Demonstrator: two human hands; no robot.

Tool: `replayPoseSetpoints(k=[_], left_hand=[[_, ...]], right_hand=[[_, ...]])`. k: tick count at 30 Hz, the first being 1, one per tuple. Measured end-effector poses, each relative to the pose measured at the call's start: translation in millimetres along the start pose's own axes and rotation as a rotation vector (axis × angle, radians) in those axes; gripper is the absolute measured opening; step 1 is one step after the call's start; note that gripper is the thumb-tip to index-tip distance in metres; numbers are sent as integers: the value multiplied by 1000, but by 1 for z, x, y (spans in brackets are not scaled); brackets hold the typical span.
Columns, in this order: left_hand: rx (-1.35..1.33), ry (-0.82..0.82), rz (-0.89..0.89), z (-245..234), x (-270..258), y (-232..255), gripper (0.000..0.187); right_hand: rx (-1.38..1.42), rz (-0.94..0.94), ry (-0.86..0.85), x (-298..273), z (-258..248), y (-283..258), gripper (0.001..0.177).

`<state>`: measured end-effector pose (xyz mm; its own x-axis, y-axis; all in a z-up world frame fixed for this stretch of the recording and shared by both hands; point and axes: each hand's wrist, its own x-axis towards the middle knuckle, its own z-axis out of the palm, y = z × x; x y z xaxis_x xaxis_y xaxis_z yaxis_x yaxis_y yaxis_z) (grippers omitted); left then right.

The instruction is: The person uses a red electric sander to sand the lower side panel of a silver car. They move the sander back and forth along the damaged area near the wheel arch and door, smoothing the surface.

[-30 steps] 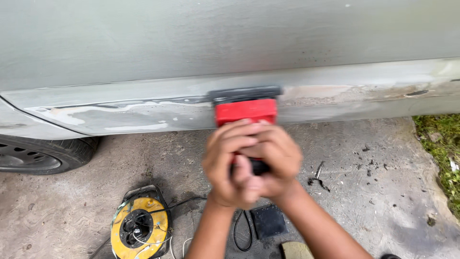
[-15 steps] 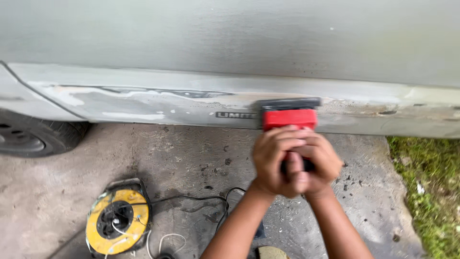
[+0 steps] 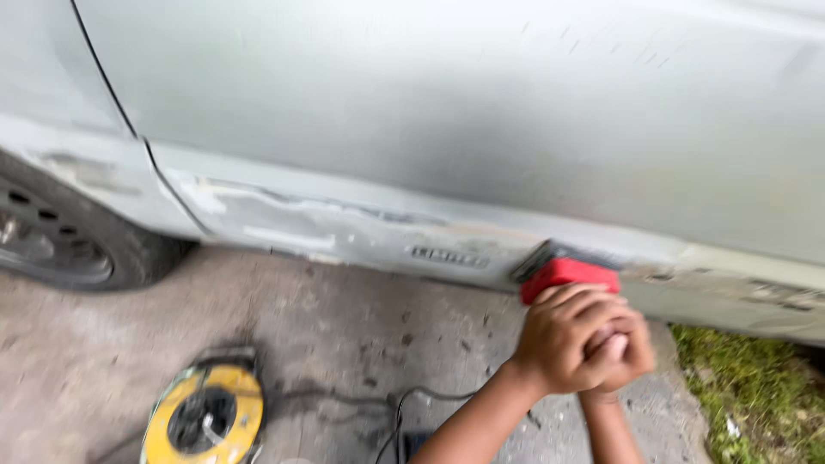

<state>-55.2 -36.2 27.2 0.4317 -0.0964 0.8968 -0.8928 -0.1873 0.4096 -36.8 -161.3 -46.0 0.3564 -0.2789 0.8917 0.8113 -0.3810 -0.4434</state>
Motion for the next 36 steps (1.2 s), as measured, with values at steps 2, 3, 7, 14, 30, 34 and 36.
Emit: replayPoseSetpoints(k=[2,3,7,14,30,34,36], left_hand=[[-27,14,-59,-29,15,16,31],[-33,5,-16,-39,21,16,31],[-31,146,4,-76,14,9,37],[40,281,-118,-126,-16,-18,46],[1,276,-55,43,-11,-17,36],[-52,226,12,71,1,-9,40],[-68,215,22,74,5,-12,44]], right_hand=[[-85,40,-15,-5,11,-3,27],[-84,9,17,3,27,-15,27],[-177,-54,-56,13,84,-63,22],[-23,-137,-196,13,148,-108,28],[-30,-132,-100,32,4,-13,17],[-91,-155,-65,36,-31,9,21],[-120,-154,-61,35,-34,18,23]])
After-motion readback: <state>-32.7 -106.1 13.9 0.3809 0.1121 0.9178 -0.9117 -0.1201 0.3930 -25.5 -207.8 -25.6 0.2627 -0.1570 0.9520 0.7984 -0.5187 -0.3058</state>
